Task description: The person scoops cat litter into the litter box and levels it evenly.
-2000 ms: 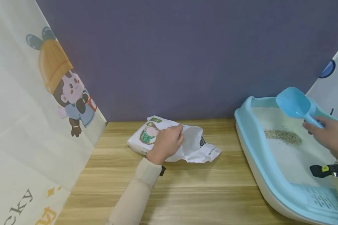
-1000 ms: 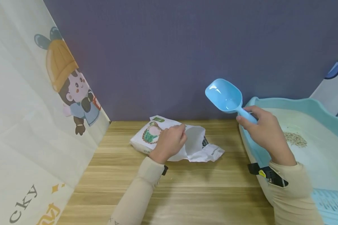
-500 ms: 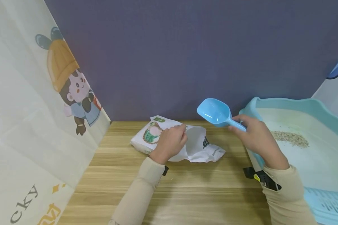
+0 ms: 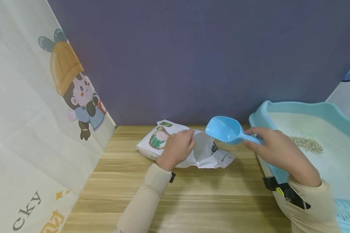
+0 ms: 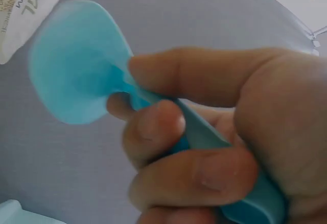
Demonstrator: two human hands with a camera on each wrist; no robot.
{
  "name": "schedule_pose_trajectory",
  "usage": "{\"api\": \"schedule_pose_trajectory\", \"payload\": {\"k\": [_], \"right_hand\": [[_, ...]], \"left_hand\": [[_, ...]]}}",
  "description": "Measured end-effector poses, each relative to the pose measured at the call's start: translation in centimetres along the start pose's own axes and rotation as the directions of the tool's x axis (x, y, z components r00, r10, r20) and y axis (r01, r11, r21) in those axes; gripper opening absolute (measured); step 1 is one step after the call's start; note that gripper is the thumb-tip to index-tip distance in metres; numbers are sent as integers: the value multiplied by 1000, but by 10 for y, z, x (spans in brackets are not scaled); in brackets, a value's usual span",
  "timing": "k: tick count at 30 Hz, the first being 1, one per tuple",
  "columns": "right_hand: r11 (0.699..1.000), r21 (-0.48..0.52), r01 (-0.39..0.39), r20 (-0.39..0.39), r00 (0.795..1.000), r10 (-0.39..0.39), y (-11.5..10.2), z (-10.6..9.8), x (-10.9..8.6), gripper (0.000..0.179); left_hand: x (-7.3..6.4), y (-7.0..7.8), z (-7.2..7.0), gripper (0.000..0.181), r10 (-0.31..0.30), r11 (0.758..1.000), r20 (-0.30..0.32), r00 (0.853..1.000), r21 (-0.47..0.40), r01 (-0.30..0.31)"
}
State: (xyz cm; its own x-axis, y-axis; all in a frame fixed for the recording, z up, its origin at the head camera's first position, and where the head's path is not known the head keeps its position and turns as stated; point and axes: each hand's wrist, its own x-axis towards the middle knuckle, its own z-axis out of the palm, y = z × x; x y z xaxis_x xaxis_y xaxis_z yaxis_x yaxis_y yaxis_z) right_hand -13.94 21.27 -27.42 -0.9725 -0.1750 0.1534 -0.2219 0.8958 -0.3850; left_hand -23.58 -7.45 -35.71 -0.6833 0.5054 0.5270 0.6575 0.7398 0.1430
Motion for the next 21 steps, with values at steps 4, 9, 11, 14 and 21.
{"api": "schedule_pose_trajectory", "payload": {"k": [4, 9, 11, 14, 21], "right_hand": [[999, -27, 29, 45, 999, -27, 3, -3, -4, 41], [998, -50, 40, 109, 993, -35, 6, -1, -7, 42], [997, -50, 57, 128, 991, -50, 5, 2, -5, 40], [994, -44, 96, 133, 987, -90, 1, 8, -1, 34], [998, 12, 60, 181, 982, -61, -10, 33, 15, 34]], "left_hand": [[1, -1, 0, 23, -4, 1000, 2, 1000, 5, 4], [2, 0, 1, 23, 9, 1000, 3, 1000, 2, -9], [2, 0, 1, 23, 10, 1000, 5, 1000, 4, -10], [2, 0, 1, 23, 9, 1000, 6, 1000, 10, -9], [1, 0, 0, 21, 12, 1000, 1, 1000, 22, -12]]}}
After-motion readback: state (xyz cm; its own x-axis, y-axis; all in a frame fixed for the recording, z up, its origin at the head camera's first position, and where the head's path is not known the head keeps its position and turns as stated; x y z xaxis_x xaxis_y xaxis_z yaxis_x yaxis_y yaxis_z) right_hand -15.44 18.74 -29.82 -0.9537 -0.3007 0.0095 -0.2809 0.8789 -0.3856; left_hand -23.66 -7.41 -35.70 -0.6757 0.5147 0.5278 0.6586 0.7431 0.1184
